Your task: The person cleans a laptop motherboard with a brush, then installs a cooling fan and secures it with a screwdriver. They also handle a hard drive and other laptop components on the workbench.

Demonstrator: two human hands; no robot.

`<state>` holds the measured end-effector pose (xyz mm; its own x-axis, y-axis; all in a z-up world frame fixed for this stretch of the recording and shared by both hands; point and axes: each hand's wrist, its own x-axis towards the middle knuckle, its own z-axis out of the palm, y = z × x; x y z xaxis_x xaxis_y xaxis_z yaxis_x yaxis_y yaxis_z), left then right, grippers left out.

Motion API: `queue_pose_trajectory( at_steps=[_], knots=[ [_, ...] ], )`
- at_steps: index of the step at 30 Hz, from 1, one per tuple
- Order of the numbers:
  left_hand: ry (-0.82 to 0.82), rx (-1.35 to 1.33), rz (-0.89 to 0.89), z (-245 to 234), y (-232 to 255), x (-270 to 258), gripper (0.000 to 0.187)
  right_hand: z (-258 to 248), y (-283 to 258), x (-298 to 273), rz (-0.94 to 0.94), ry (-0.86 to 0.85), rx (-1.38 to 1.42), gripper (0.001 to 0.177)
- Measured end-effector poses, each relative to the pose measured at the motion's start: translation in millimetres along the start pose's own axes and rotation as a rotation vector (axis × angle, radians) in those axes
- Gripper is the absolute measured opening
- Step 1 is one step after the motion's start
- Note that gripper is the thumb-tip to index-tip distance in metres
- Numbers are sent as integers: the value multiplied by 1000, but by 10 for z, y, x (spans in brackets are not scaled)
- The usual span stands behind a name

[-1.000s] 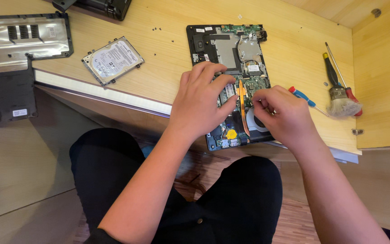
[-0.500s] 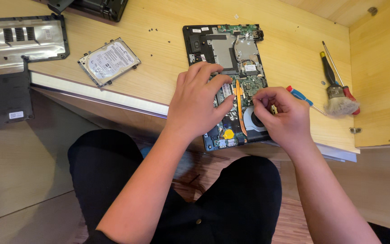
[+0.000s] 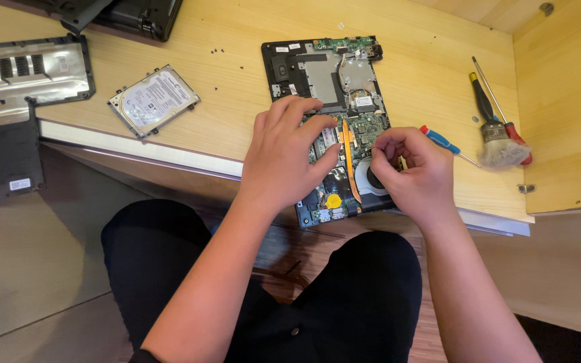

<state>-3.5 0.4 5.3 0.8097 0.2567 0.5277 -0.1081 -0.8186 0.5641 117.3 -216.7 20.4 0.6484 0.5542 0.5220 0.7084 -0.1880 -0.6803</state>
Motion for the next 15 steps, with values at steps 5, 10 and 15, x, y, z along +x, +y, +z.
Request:
queue_pose_trajectory(
  at_steps=[5,10,15],
  knots=[
    [-1,8,14,7,-11,8,30,1,12,14,-34,10,-7,19],
    [-29,18,17,-21,30,27,28,7,-36,20,-73,17,-41,20],
    [-25,44,-9,-16,53,38,28,-14,-129,73,-103,-33,-48,21]
  ],
)
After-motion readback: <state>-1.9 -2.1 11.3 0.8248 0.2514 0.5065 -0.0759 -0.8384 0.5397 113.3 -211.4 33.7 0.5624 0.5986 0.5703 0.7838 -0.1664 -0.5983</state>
